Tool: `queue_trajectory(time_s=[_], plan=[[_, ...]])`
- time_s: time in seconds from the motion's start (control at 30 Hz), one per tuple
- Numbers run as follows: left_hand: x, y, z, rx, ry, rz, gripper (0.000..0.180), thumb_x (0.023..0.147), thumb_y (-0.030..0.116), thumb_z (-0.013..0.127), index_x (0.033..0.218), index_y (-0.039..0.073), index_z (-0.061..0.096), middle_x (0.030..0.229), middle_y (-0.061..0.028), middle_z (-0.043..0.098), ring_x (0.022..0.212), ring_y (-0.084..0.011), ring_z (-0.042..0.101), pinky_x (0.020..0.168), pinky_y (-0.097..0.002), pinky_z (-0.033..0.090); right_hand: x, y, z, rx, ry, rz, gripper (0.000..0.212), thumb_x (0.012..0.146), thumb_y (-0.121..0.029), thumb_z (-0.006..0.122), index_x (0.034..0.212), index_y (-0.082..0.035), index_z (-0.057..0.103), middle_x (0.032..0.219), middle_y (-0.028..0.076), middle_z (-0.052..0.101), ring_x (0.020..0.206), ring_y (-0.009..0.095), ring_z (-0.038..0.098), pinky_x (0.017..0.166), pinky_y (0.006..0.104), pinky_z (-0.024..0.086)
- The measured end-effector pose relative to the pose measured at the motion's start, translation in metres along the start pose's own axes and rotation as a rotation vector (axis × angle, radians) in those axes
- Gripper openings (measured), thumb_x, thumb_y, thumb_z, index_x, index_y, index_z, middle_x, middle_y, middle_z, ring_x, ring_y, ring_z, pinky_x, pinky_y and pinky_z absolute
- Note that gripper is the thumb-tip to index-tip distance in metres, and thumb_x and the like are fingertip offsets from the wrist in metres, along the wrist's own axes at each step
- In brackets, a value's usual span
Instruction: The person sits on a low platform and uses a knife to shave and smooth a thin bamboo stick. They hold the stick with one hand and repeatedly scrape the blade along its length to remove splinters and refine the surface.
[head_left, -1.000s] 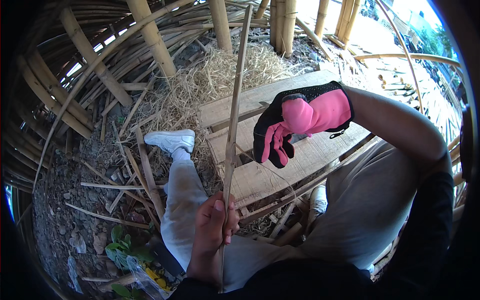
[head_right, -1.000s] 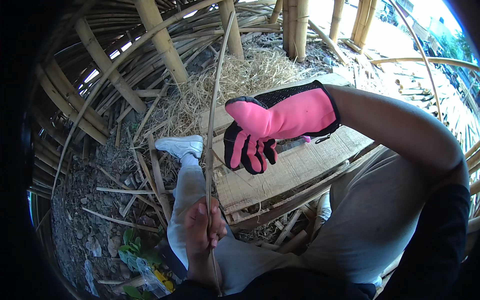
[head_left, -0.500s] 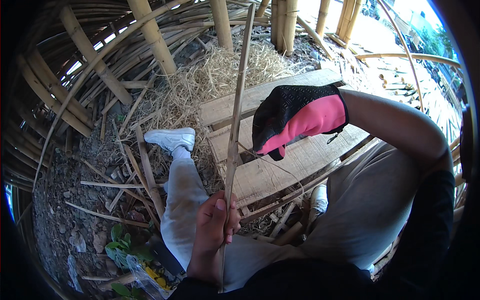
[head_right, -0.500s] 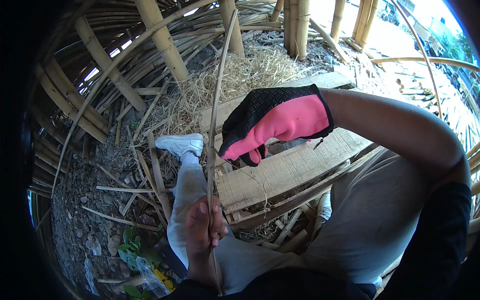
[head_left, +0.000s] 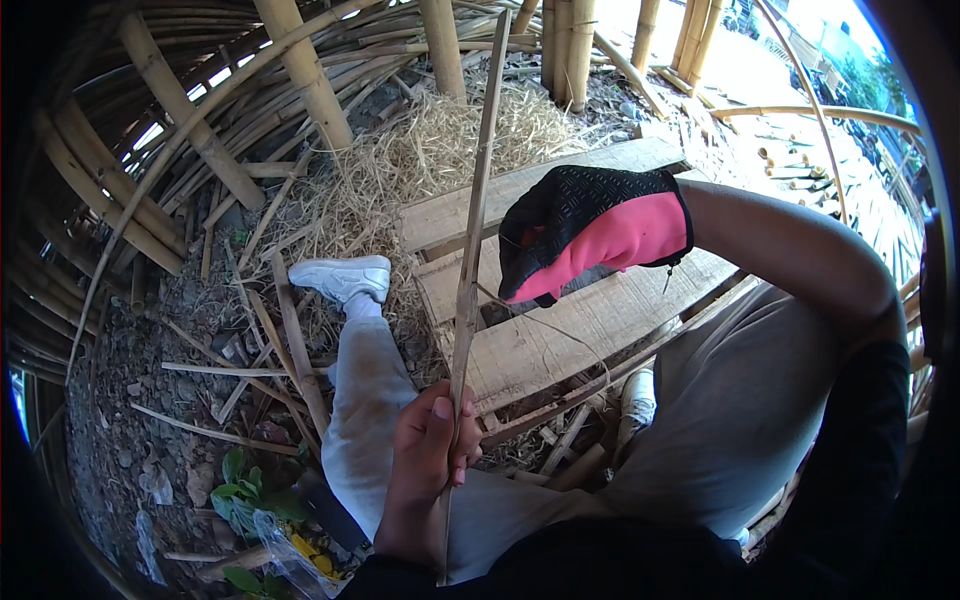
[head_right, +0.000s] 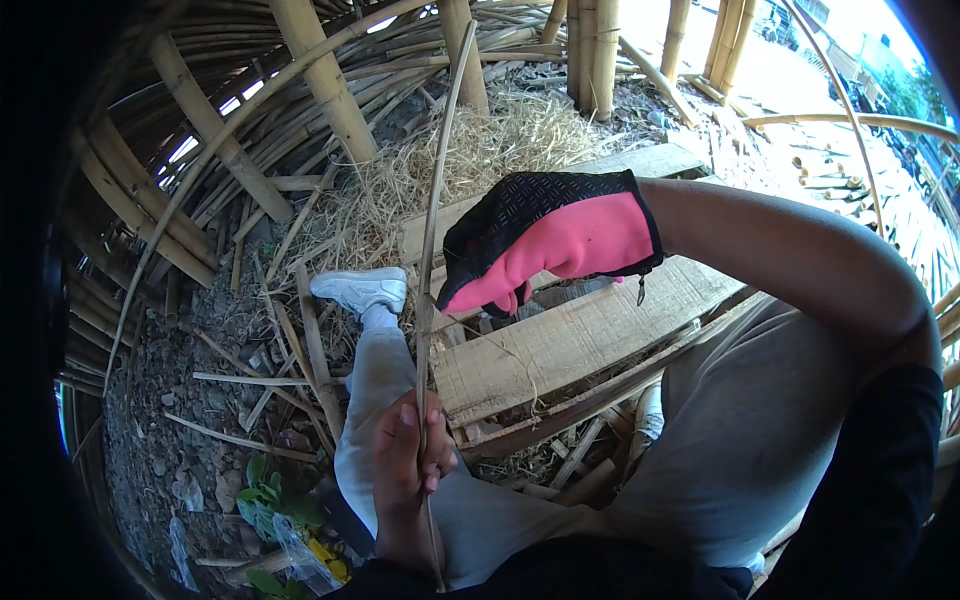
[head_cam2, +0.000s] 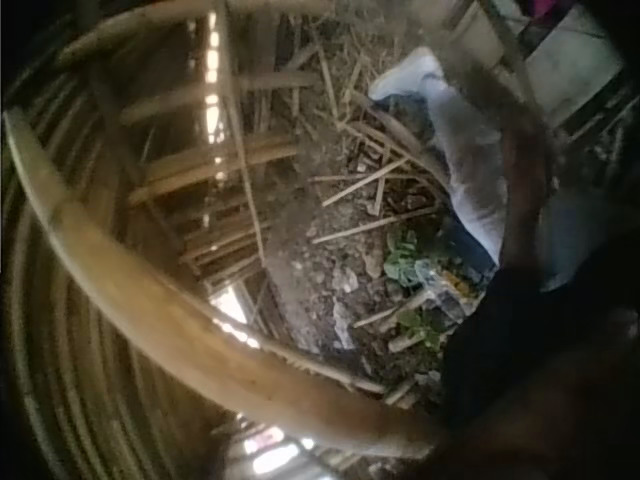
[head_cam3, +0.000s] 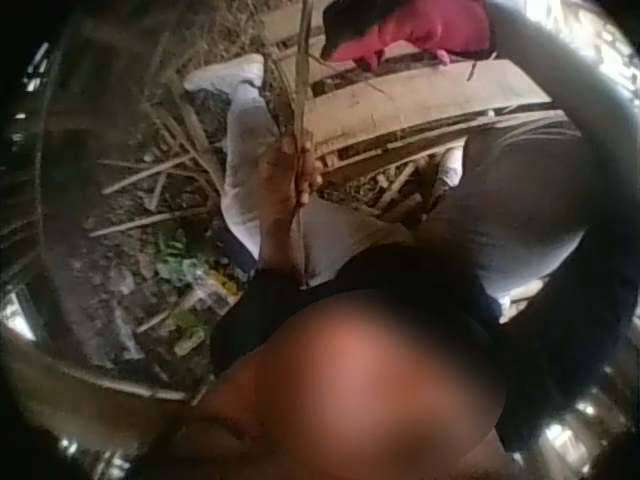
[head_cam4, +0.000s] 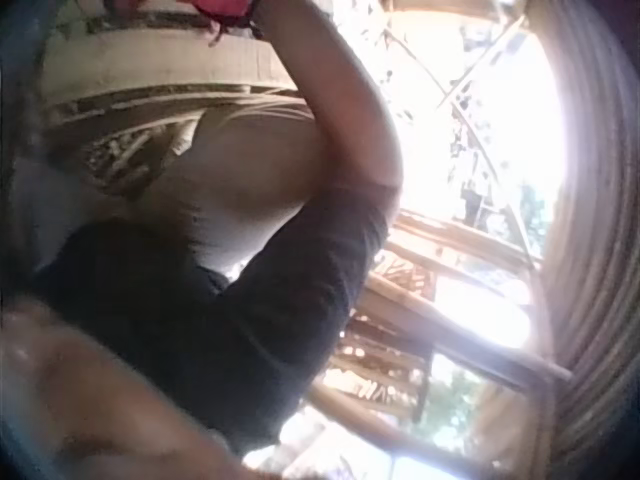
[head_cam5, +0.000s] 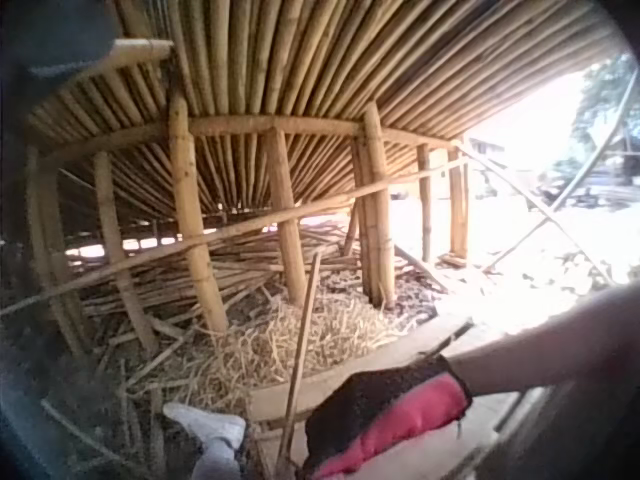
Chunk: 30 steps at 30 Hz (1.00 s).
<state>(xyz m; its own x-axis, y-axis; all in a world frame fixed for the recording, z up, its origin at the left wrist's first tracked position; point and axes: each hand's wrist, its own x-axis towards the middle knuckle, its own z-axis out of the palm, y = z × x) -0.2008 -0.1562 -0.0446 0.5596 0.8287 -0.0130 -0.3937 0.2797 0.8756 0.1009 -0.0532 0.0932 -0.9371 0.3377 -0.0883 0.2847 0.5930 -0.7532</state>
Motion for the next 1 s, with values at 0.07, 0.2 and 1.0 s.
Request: queue_trajectory(time_s=[0.07,0.2,1.0], plan=[[0.001,0.0,-0.001,-0.014,-0.022,0.0,0.04,0.108,0.043,0.042,0.101,0.006,0.051,0.053,0.0014,0.043,0.036,-0.0052,0.035,0.039,-0.0222,0.031,0.004,-0.011,0.001,-0.043,0.053,0.09,0.04,0.098,0.011,0.047,0.133,0.0,0.061,0.128,0.014,0.061,0.111,0.026,0.061,0.096,0.036,0.048],[0.0,-0.001,-0.001,0.002,-0.004,-0.003,0.039,0.108,0.043,0.041,0.102,0.005,0.051,0.053,0.0015,0.043,0.036,-0.0051,0.035,0.039,-0.0223,0.031,0.005,0.004,-0.001,-0.185,0.003,-0.063,0.065,0.088,-0.001,0.049,0.153,-0.009,0.039,0.136,0.01,0.056,0.101,0.024,0.058,0.096,0.0351,0.048],[-0.003,-0.005,0.011,0.329,0.195,0.056,0.037,0.108,0.035,0.047,0.107,0.0,0.058,0.056,0.0017,0.048,0.044,-0.0036,0.043,0.041,-0.0215,0.037,0.054,-0.05,0.034,0.801,0.318,0.825,0.052,0.097,-0.054,0.05,0.105,-0.004,0.061,0.085,0.006,0.063,0.069,0.017,0.063,0.061,0.032,0.051]])
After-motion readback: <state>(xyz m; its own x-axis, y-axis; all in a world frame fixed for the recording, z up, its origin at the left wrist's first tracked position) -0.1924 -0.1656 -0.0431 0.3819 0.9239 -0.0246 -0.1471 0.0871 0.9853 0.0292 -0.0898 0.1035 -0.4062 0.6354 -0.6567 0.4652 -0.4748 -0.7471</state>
